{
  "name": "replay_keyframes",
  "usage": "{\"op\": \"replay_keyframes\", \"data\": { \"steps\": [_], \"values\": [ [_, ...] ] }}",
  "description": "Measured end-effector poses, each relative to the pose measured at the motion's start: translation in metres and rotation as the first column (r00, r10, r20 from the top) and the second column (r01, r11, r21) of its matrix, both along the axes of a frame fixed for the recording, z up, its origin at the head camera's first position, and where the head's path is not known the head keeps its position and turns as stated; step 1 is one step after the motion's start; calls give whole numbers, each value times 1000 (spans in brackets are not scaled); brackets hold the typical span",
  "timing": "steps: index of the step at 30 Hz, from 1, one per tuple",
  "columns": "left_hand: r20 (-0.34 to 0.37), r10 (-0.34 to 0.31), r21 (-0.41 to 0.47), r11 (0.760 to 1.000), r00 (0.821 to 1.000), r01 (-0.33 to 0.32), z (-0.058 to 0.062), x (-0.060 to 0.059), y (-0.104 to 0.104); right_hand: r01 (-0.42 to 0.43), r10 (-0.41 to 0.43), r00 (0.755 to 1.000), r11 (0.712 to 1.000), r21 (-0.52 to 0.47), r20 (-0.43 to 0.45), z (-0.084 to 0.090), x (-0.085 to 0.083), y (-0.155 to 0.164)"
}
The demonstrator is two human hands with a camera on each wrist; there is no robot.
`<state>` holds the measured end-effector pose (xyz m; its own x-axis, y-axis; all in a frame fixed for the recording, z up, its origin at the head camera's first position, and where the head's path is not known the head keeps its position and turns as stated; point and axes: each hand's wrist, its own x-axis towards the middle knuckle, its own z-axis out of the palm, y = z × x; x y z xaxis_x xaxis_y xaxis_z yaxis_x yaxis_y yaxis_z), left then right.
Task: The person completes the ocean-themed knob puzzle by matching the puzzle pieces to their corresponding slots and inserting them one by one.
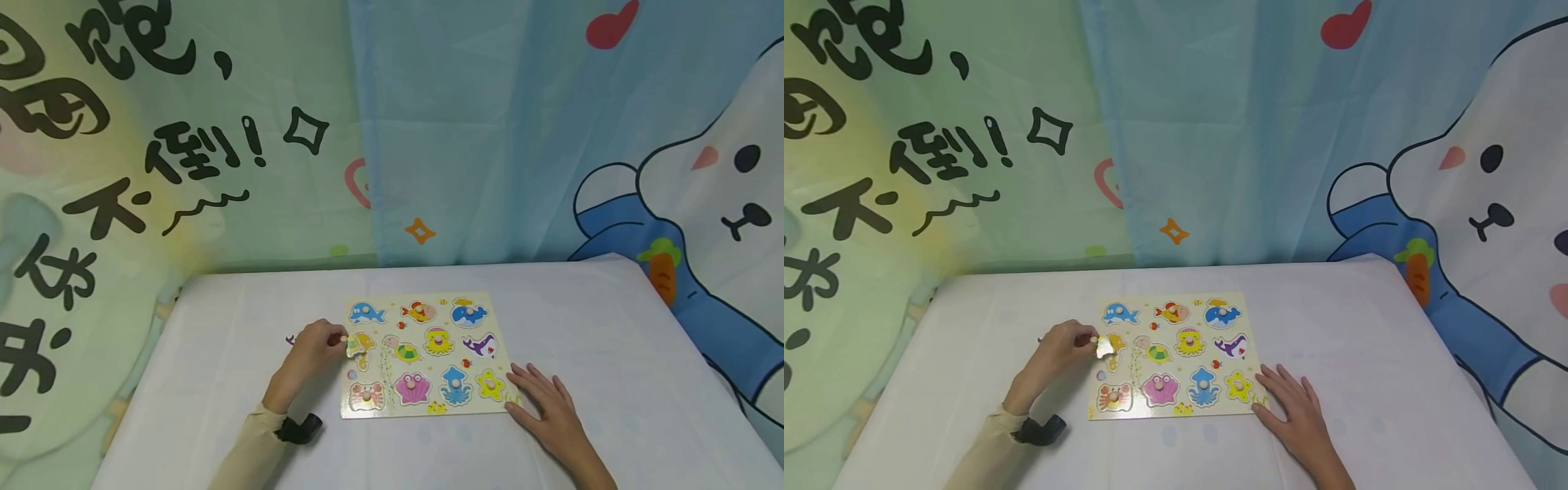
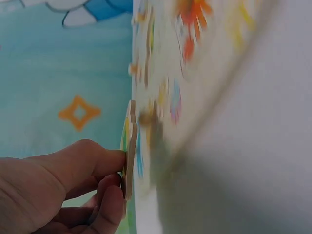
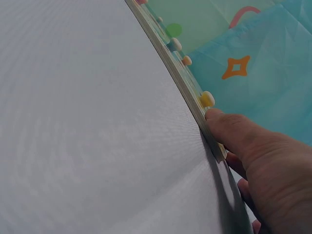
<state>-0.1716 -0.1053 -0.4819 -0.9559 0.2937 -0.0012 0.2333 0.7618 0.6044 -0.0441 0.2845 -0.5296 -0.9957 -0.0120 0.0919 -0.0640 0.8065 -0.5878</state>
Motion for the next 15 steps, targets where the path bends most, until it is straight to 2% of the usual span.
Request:
{"op": "replay_keyframes", "data": {
  "steps": [4, 8, 11, 15],
  "values": [
    [4, -80, 19, 997, 997, 80, 4, -1, 26, 2, -2, 1000, 1000, -5, -4, -1, 0, 0],
    [-7, -168, 10, 986, 986, 168, 4, -3, 52, 2, -2, 1000, 1000, 6, -12, -1, 0, 2],
    [24, -221, 0, 975, 975, 221, 0, -3, 69, 2, -2, 1000, 1000, 6, -7, -1, 1, 2],
    [111, -224, -1, 974, 968, 225, -5, 1, 84, 1, -1, 1000, 1000, 1, 14, 1, 0, 2]
  ]
}}
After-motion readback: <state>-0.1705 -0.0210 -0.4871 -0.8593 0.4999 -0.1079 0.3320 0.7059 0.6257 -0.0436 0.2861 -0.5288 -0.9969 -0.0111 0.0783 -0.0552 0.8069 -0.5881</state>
